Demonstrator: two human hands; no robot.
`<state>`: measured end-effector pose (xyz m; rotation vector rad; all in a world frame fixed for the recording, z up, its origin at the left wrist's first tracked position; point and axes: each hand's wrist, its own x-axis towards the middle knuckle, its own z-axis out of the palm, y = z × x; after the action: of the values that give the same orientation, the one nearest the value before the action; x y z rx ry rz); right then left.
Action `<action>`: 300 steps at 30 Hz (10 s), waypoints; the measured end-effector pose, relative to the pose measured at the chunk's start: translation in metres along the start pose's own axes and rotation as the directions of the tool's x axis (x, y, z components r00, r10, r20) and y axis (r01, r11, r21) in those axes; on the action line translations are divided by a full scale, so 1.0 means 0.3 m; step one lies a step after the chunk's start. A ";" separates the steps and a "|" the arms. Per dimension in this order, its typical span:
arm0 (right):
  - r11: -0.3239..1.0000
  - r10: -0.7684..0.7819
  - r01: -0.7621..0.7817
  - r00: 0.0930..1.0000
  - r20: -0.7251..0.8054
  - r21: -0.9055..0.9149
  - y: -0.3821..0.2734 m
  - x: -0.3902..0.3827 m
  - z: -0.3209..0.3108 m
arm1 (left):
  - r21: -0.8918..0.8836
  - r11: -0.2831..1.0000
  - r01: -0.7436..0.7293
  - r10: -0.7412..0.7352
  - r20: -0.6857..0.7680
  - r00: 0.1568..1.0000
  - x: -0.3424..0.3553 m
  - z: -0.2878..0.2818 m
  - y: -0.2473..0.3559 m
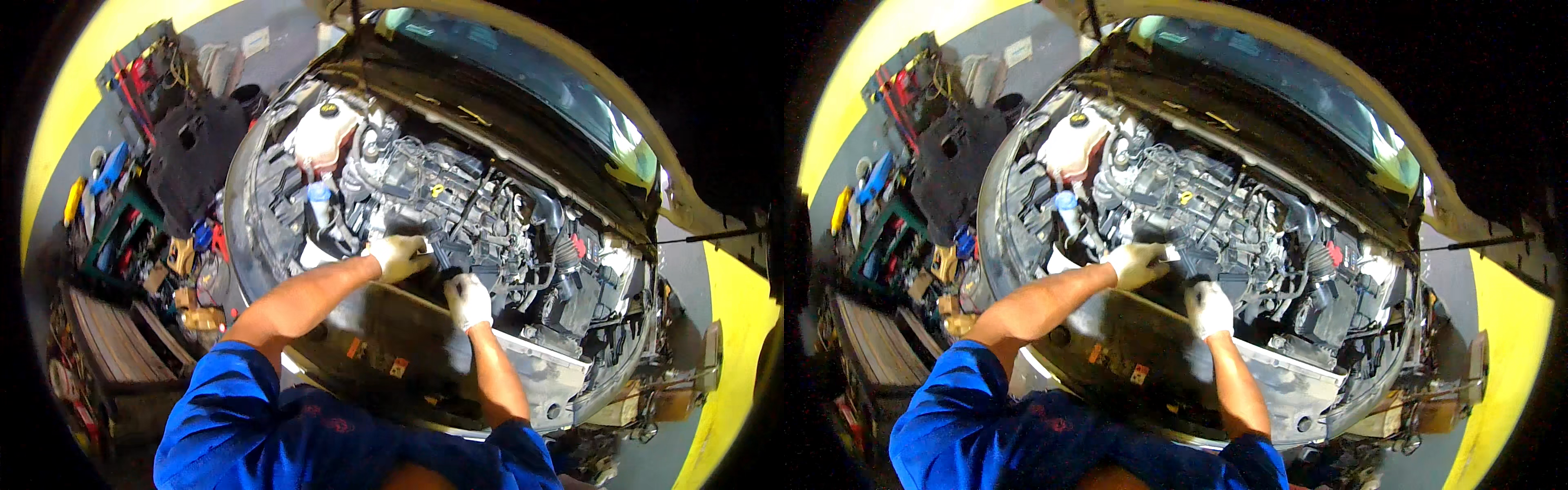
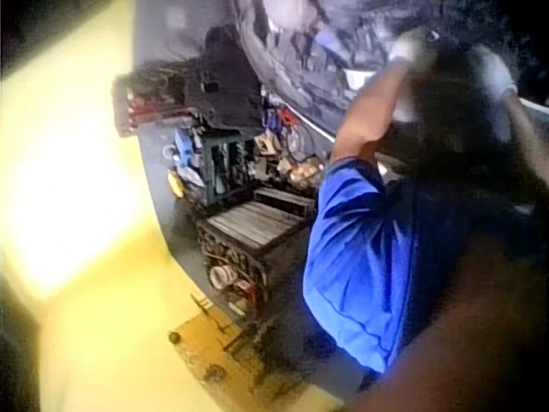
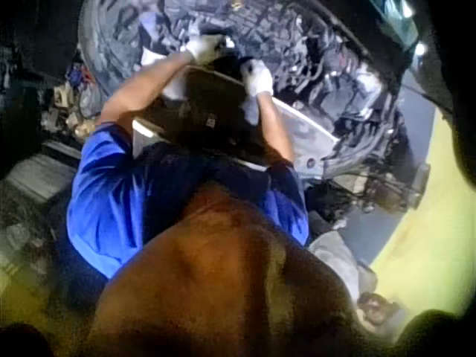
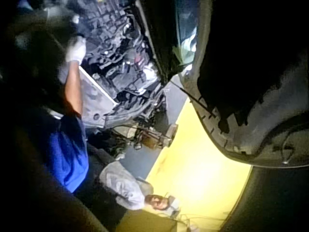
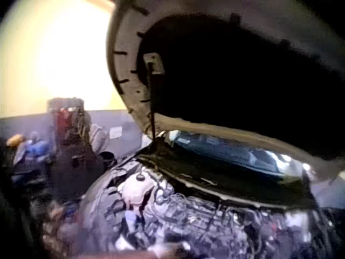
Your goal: The person works on a car engine using a socket wrench and by hand, loosening and tightening bolts and manipulating engine components.
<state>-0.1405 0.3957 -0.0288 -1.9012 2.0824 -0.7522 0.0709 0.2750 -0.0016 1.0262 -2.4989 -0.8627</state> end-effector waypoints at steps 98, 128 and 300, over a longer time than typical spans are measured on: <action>0.747 0.433 -0.561 0.818 -0.379 -0.357 0.503 1.352 0.208 | 0.544 0.830 -0.124 0.063 0.130 0.990 1.256 -0.062 -0.359; 0.966 0.238 -0.172 0.886 -0.398 0.193 0.765 1.308 0.253 | 0.436 0.886 -0.159 0.129 0.098 0.987 1.220 -0.053 -0.416; 0.836 0.545 -0.548 0.834 0.092 0.011 0.599 1.130 0.245 | 0.601 0.792 -0.112 0.124 0.022 0.992 1.158 -0.066 -0.387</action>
<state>-0.3058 0.0545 -0.1231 -1.1776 2.3602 -0.5503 -0.1002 -0.0470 -0.0423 1.0161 -2.8501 0.0124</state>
